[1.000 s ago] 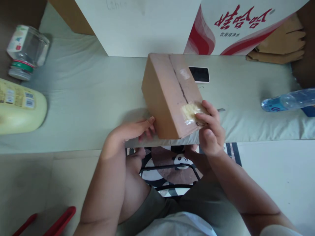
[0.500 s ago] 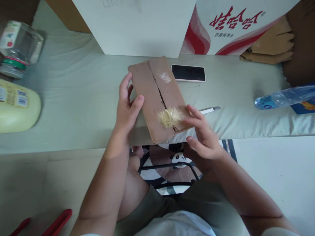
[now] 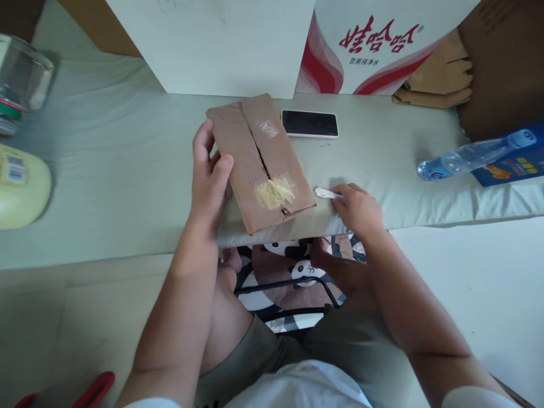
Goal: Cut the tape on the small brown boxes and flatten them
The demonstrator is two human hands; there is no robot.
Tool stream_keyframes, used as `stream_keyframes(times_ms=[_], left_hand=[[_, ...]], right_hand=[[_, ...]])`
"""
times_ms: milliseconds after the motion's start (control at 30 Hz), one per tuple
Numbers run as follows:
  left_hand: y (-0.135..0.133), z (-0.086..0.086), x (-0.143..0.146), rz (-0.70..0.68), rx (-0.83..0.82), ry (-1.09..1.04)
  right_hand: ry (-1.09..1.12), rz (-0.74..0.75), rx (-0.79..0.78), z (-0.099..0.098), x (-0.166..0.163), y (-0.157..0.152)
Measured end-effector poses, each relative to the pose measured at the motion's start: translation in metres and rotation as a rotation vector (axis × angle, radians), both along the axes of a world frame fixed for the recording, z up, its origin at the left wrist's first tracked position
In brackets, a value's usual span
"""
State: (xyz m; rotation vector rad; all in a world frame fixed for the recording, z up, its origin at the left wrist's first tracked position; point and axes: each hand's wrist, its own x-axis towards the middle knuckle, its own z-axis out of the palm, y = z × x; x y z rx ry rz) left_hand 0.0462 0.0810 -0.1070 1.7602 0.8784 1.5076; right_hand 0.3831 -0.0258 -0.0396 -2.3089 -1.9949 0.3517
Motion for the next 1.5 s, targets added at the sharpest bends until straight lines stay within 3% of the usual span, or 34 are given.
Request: stream_keyframes(times_ms=[67, 133, 233, 300, 500, 600, 733, 867, 1033, 1500], left_hand=[[-0.006, 0.005, 0.005, 0.085, -0.049, 0.005], [-0.015, 0.016, 0.013, 0.171, -0.011, -0.003], [-0.031, 0.036, 0.027, 0.286, 0.252, 0.020], [-0.042, 0.047, 0.036, 0.284, 0.407, 0.030], [-0.065, 0.057, 0.058, 0.170, 0.484, 0.214], [-0.071, 0.057, 0.062, 0.235, 0.463, 0.271], [-0.083, 0.062, 0.070, 0.319, 0.515, 0.351], [-0.093, 0.063, 0.077, 0.306, 0.478, 0.324], [-0.093, 0.062, 0.078, 0.315, 0.446, 0.333], [-0.097, 0.072, 0.078, 0.299, 0.407, 0.345]], right_hand=[[0.106, -0.049, 0.112, 0.005, 0.004, 0.002], [0.407, -0.104, 0.332, 0.010, 0.007, 0.004], [0.968, -0.100, 0.610, 0.023, 0.011, 0.009], [1.153, -0.066, 0.664, 0.031, 0.011, 0.012], [1.214, -0.056, 0.737, 0.052, -0.006, 0.007], [1.295, -0.036, 0.782, 0.066, -0.030, -0.003], [1.440, 0.102, 0.787, 0.079, -0.062, -0.012], [1.489, 0.210, 0.721, 0.075, -0.080, -0.016], [1.316, 0.212, 0.619, 0.066, -0.086, -0.018], [1.260, 0.279, 0.700, 0.056, -0.087, -0.016]])
